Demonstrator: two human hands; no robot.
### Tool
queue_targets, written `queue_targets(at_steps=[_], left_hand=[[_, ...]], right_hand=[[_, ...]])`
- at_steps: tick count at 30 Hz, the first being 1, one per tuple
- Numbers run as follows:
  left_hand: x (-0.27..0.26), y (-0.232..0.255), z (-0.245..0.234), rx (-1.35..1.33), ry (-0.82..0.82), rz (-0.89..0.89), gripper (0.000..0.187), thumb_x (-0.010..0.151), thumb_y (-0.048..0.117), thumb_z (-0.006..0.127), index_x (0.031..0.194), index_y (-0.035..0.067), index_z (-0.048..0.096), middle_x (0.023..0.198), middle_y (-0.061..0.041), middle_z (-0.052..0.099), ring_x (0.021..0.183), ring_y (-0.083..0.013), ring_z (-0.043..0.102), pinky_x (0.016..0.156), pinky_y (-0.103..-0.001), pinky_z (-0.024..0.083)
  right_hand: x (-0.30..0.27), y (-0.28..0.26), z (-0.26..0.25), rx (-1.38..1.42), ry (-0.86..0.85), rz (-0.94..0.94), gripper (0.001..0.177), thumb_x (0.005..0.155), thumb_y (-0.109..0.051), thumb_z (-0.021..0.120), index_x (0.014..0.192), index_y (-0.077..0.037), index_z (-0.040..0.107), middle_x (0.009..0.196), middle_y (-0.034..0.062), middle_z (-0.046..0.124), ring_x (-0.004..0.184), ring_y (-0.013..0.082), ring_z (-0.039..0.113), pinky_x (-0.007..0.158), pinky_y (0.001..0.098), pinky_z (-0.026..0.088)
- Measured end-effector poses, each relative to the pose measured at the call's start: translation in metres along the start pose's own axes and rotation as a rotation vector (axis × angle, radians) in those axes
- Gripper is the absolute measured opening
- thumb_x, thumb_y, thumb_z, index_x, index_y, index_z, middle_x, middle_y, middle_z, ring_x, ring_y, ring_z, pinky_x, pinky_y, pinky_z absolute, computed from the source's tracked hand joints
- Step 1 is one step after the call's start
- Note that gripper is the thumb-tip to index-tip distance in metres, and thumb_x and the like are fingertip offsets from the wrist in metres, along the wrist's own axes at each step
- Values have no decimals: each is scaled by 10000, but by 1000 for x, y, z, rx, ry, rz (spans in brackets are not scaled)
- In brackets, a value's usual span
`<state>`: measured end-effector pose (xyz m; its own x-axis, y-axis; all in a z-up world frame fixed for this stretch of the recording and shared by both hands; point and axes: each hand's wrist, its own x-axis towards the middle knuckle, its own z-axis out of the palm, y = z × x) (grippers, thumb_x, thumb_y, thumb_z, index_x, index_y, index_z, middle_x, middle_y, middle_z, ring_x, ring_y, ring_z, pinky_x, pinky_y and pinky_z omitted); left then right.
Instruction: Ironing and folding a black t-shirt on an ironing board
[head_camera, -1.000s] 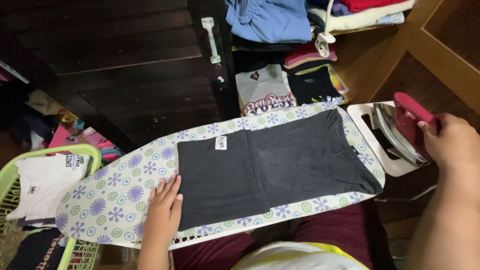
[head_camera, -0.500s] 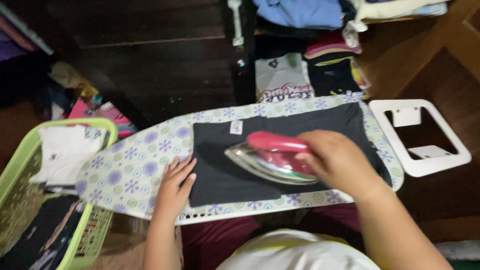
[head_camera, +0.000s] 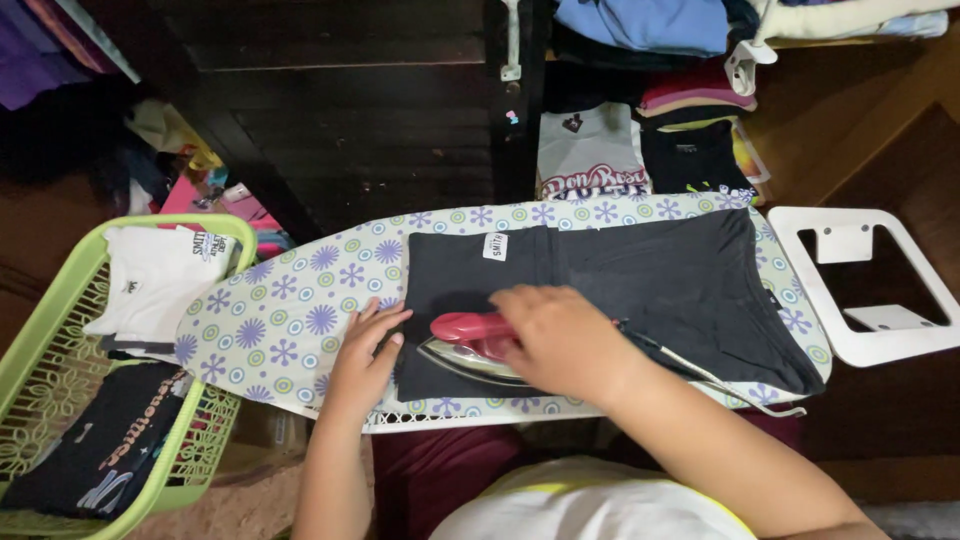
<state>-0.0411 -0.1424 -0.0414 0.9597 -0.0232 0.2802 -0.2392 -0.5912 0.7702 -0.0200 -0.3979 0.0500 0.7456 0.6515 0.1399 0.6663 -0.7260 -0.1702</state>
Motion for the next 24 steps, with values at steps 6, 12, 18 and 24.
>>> queue_targets(at_steps=[6,12,18,24], left_hand=[[4,17,-7,57,-163,-187,362,851,284,483,1182,187,592,1341,-2,476,1364,-216,226,1113,-437,110],[4,16,-4,52,-134,-127,325,842,218,519,1146,136,600,1309,-29,512,1353,-220,265,1130,-403,76],[5,12,-3,56,-113,-101,320,832,220,537,1130,126,609,1287,-38,532,1344,-235,286,1126,-418,98],[4,13,-3,93,-119,-83,319,844,212,527,1147,143,597,1293,-35,524,1341,-244,286,1123,-429,87]], right_hand=[[16,-11,37,-221,239,-4,549,663,-632,689,760,-127,498,596,50,550,486,265,566,447,395,424],[10,-1,37,-126,205,-97,573,693,-660,654,715,-107,502,560,63,550,469,285,553,401,408,406],[9,-6,45,-191,286,-136,524,717,-623,626,735,-112,513,584,54,540,465,281,536,457,392,406],[8,-3,40,-107,288,-246,521,745,-626,575,691,-112,509,567,42,541,466,257,534,453,396,406]])
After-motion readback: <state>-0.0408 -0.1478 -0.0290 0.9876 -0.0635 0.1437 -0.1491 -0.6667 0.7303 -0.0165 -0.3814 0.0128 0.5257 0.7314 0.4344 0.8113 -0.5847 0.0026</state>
